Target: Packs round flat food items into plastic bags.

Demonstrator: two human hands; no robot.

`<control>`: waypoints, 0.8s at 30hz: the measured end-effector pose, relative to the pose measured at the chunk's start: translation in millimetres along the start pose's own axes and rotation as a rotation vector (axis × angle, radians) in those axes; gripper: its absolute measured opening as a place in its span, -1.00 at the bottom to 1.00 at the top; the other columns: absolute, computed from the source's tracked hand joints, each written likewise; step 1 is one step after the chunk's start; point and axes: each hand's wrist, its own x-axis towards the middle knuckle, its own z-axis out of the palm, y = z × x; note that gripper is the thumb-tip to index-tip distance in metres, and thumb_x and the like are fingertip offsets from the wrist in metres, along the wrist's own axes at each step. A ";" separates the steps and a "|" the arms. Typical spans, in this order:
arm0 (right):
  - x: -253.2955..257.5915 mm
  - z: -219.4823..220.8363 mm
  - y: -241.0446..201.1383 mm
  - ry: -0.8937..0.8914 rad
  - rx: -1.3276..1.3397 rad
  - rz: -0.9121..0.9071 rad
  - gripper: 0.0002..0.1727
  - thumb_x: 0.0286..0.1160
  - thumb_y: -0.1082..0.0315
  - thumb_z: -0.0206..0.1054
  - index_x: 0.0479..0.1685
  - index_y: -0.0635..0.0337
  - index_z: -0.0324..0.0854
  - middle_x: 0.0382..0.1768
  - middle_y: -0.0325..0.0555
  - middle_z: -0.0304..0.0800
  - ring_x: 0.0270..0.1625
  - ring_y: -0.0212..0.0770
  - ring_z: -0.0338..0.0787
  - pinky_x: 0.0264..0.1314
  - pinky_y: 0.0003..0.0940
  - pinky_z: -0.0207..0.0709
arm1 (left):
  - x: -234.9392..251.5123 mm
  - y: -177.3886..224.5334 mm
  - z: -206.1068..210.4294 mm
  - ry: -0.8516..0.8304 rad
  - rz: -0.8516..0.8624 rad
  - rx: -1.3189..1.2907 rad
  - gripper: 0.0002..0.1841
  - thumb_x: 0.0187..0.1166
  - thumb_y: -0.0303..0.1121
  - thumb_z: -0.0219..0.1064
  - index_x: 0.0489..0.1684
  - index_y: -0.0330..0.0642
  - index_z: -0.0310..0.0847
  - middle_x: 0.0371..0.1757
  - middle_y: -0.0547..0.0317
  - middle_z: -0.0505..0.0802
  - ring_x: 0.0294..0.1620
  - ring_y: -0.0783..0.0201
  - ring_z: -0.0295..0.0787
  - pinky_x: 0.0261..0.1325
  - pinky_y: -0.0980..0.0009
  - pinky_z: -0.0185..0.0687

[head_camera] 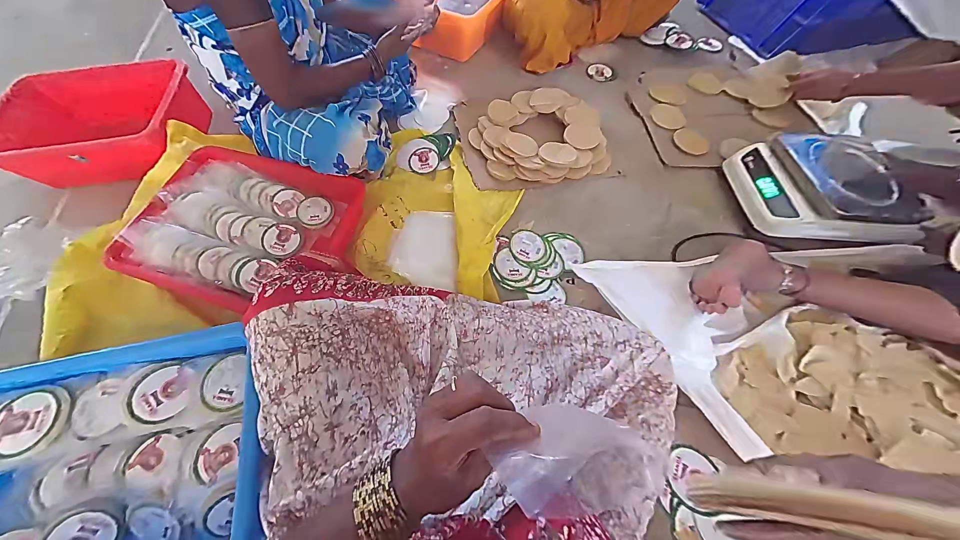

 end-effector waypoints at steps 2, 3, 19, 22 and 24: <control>5.1 2.2 -4.7 -0.196 0.078 -0.004 -0.79 0.73 0.20 0.28 0.20 -0.03 0.65 0.05 -0.36 0.91 0.13 -0.39 0.89 0.24 -0.48 0.75 | -0.5 -1.0 0.7 0.002 -0.002 -0.021 -0.90 0.68 -0.39 0.31 -0.12 -0.18 0.71 -0.17 0.18 0.75 -0.07 0.46 0.71 0.07 0.64 0.64; 8.5 3.5 -7.1 -0.286 0.102 0.009 -0.76 0.74 0.17 0.26 0.22 -0.02 0.66 0.06 -0.35 0.90 0.17 -0.40 0.87 0.26 -0.48 0.73 | -0.6 -0.9 1.2 0.005 -0.006 -0.024 -0.91 0.68 -0.39 0.32 -0.12 -0.18 0.72 -0.17 0.18 0.76 -0.07 0.46 0.71 0.07 0.63 0.65; -0.9 38.9 32.6 -0.352 0.103 0.332 -0.81 0.59 0.12 0.40 0.11 -0.23 0.73 -0.02 -0.69 0.87 0.02 -0.69 0.82 0.10 -0.72 0.72 | -7.6 2.8 3.5 -0.094 -0.376 -0.453 -0.71 0.57 -0.43 0.43 0.16 -0.39 0.68 0.15 0.17 0.84 0.26 0.52 0.71 0.39 0.49 0.64; -4.6 42.8 45.5 -0.279 0.284 0.509 -0.79 0.47 0.26 0.48 0.05 -0.07 0.79 -0.12 -0.47 0.93 -0.10 -0.54 0.88 -0.01 -0.62 0.79 | -11.2 3.1 1.8 -0.110 -0.574 -0.738 -0.76 0.61 -0.49 0.36 0.18 -0.29 0.72 0.09 0.31 0.90 0.16 0.53 0.80 0.31 0.44 0.72; -5.1 42.4 53.6 -0.256 0.335 0.581 -0.76 0.38 0.32 0.52 0.02 0.01 0.78 -0.16 -0.39 0.94 -0.15 -0.50 0.90 -0.06 -0.58 0.81 | -12.7 0.8 0.4 -0.118 -0.679 -0.897 -0.80 0.64 -0.51 0.32 0.11 -0.22 0.75 -0.02 0.32 0.92 0.02 0.50 0.84 0.20 0.43 0.76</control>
